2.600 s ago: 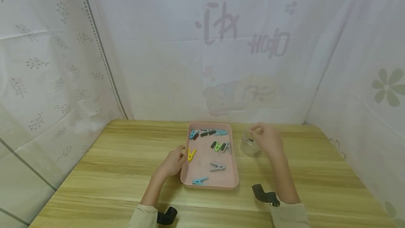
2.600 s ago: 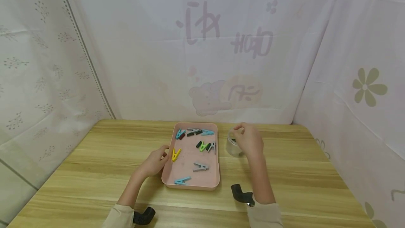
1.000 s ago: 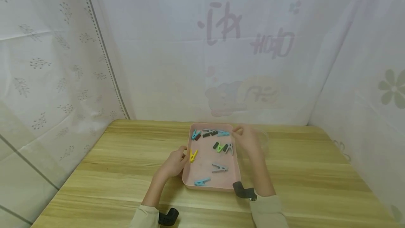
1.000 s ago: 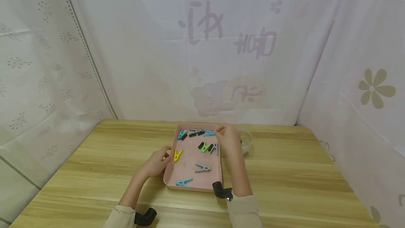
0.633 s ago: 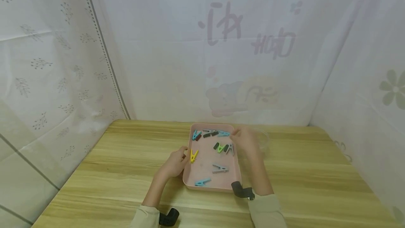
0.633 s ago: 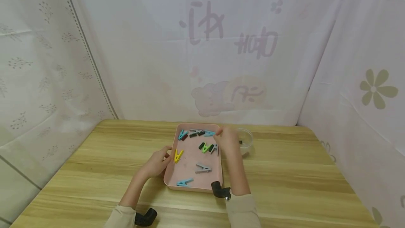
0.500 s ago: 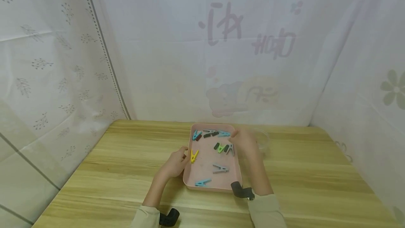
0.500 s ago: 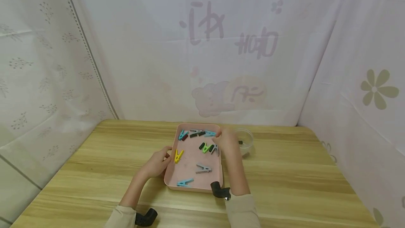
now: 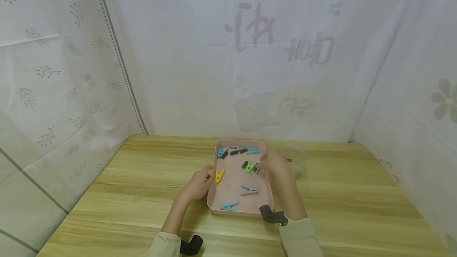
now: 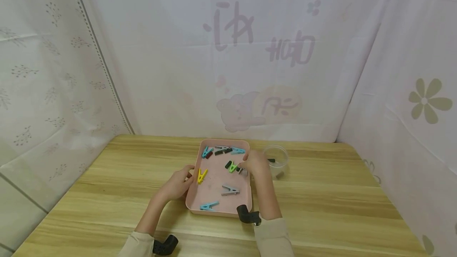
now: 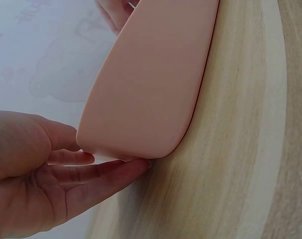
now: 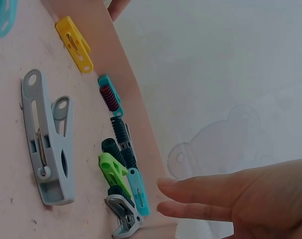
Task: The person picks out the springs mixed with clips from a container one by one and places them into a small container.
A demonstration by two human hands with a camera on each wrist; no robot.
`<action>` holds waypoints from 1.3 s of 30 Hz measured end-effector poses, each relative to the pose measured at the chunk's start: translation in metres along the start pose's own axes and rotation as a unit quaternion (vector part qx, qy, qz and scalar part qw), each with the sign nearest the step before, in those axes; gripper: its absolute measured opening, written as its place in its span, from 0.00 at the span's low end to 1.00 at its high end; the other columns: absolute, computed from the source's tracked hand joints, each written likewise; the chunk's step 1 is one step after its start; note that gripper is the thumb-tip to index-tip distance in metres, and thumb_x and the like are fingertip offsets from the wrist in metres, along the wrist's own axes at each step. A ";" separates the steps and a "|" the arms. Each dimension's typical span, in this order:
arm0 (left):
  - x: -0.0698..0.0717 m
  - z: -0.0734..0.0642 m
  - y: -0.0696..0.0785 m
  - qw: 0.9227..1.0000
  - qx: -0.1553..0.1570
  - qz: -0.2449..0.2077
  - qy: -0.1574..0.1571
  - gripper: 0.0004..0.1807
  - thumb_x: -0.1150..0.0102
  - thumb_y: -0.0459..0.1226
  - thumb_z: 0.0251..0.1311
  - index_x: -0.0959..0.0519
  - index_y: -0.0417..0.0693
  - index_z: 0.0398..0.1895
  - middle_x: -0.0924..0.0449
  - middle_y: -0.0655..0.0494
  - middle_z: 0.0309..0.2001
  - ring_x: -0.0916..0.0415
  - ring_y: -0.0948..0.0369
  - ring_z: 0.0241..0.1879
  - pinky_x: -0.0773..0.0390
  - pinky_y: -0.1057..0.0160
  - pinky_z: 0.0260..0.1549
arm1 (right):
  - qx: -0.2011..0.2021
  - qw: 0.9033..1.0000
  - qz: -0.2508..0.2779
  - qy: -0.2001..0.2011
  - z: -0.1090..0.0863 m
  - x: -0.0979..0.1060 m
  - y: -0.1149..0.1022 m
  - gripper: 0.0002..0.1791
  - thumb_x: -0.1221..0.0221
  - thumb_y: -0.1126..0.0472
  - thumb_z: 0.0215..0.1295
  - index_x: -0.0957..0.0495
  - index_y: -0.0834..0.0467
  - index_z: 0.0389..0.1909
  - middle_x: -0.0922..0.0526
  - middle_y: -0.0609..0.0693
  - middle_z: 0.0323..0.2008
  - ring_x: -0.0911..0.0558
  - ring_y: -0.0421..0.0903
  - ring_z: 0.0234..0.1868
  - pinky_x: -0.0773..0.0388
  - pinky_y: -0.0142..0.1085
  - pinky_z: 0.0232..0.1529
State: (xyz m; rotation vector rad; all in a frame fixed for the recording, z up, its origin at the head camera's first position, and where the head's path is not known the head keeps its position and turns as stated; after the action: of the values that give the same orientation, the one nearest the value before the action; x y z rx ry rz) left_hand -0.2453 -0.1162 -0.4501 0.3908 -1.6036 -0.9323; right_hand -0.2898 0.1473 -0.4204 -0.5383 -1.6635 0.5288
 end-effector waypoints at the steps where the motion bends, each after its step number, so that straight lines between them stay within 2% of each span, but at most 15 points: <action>1: 0.000 0.000 0.000 1.000 0.000 0.000 0.000 0.24 0.56 0.33 0.77 0.38 0.26 0.68 0.18 0.35 0.46 0.18 0.49 0.42 0.17 0.53 0.37 | 0.001 1.000 0.001 -0.002 0.001 0.000 0.000 0.19 0.35 0.61 0.64 0.20 0.67 0.52 0.17 0.62 0.50 0.19 0.60 0.49 0.17 0.52 0.45; 6: 0.000 0.000 0.000 1.000 0.002 -0.007 -0.002 0.24 0.56 0.34 0.77 0.38 0.26 0.68 0.18 0.36 0.44 0.18 0.51 0.40 0.17 0.55 0.34 | 0.009 1.000 -0.015 -0.010 0.006 -0.002 0.002 0.21 0.33 0.62 0.59 0.19 0.67 0.51 0.16 0.61 0.48 0.17 0.57 0.43 0.16 0.47 0.39; 11: 0.000 -0.002 0.001 1.000 -0.001 -0.009 -0.002 0.23 0.56 0.34 0.77 0.37 0.27 0.68 0.18 0.36 0.45 0.18 0.49 0.41 0.17 0.54 0.35 | 0.029 0.999 -0.046 -0.008 0.009 -0.005 0.002 0.20 0.30 0.62 0.55 0.18 0.67 0.47 0.15 0.60 0.44 0.18 0.57 0.44 0.18 0.49 0.44; 16: 0.000 -0.004 0.000 1.000 -0.006 -0.010 -0.001 0.23 0.56 0.35 0.77 0.36 0.27 0.68 0.18 0.36 0.44 0.18 0.48 0.41 0.17 0.54 0.35 | 0.035 0.999 -0.036 -0.015 0.011 -0.012 0.005 0.20 0.28 0.63 0.52 0.19 0.68 0.44 0.16 0.59 0.41 0.18 0.56 0.42 0.18 0.48 0.44; 22: 0.001 -0.003 0.001 1.000 -0.012 -0.019 -0.001 0.24 0.56 0.33 0.77 0.38 0.25 0.68 0.18 0.35 0.44 0.17 0.48 0.40 0.16 0.54 0.35 | 0.028 0.999 -0.032 -0.005 0.018 -0.016 0.006 0.24 0.27 0.64 0.50 0.21 0.69 0.46 0.16 0.61 0.42 0.18 0.54 0.35 0.18 0.45 0.36; 27: 0.001 -0.001 0.001 1.000 -0.004 -0.025 -0.004 0.25 0.55 0.33 0.76 0.40 0.24 0.69 0.19 0.34 0.45 0.17 0.49 0.39 0.16 0.56 0.33 | 0.013 0.997 -0.072 -0.007 0.020 -0.017 0.002 0.24 0.26 0.61 0.51 0.20 0.67 0.47 0.16 0.59 0.42 0.18 0.54 0.36 0.18 0.45 0.36; 32: 0.001 -0.001 0.001 0.999 0.001 -0.033 -0.005 0.25 0.56 0.33 0.76 0.40 0.24 0.69 0.19 0.33 0.45 0.16 0.50 0.36 0.16 0.57 0.30 | 0.008 0.995 -0.095 -0.006 0.021 -0.018 0.000 0.20 0.25 0.61 0.50 0.19 0.64 0.41 0.16 0.56 0.39 0.19 0.53 0.39 0.18 0.46 0.40; 39: 0.000 -0.001 0.001 1.000 -0.004 -0.027 -0.005 0.25 0.57 0.33 0.77 0.41 0.24 0.69 0.19 0.33 0.45 0.16 0.50 0.37 0.16 0.58 0.30 | -0.016 0.997 -0.075 0.006 0.025 -0.023 0.005 0.13 0.28 0.62 0.49 0.19 0.60 0.34 0.19 0.52 0.33 0.22 0.51 0.35 0.22 0.40 0.32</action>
State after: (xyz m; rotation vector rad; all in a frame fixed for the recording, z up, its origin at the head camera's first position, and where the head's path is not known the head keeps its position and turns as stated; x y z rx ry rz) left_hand -0.2442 -0.1163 -0.4490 0.4260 -1.6053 -0.9821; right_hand -0.3108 0.1362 -0.4446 -0.4339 -1.6876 0.3885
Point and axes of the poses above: each hand's wrist, its own z-axis towards the middle knuckle, its own x-axis out of the back of the hand, y = z × x, the point moved 3 cm from there along z, towards the middle knuckle
